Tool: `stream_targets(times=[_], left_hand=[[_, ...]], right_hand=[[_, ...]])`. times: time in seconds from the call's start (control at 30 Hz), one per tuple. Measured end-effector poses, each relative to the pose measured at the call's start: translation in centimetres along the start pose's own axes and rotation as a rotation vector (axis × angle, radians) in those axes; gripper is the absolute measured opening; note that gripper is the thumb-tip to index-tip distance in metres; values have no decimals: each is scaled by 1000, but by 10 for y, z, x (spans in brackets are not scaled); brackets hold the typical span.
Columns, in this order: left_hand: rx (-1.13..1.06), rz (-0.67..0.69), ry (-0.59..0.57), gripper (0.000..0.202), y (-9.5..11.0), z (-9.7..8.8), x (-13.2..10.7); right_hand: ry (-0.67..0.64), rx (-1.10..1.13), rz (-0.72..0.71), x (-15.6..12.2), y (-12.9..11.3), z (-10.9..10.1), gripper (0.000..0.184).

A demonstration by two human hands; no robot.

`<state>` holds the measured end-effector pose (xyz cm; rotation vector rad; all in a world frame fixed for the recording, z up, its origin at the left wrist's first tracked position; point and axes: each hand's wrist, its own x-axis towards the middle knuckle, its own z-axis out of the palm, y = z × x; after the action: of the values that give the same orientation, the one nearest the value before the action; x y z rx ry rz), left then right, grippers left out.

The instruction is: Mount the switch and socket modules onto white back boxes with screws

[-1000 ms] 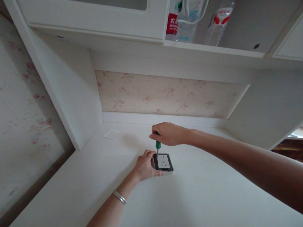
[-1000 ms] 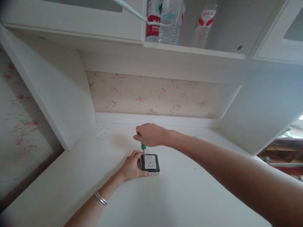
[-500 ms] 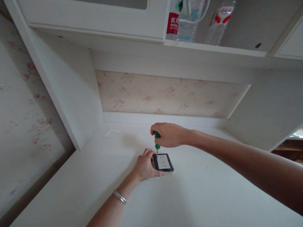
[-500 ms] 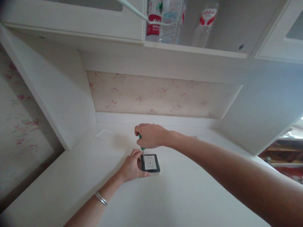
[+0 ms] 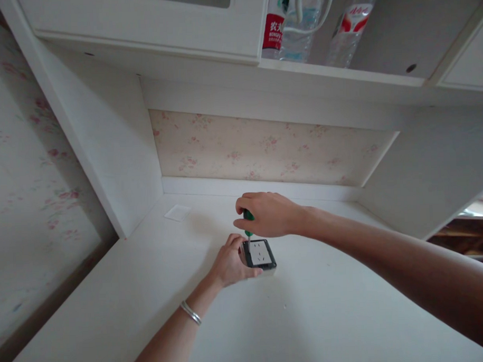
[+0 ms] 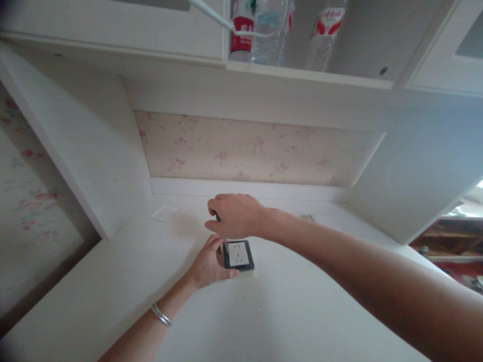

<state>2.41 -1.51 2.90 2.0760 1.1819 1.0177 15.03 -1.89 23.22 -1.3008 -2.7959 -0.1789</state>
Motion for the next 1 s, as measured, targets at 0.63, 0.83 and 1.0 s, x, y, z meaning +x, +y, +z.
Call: stream_targets(times=[0.63, 0.83, 1.0], left_hand=[[-100, -161, 136, 74, -11, -18, 4], [-183, -194, 166, 68, -13, -19, 7], [-266, -202, 147, 70, -14, -18, 6]], right_hand=[[651, 1169, 719, -55, 80, 98, 38], [690, 1270, 876, -99, 71, 192, 38], [522, 837, 571, -118, 50, 203, 20]])
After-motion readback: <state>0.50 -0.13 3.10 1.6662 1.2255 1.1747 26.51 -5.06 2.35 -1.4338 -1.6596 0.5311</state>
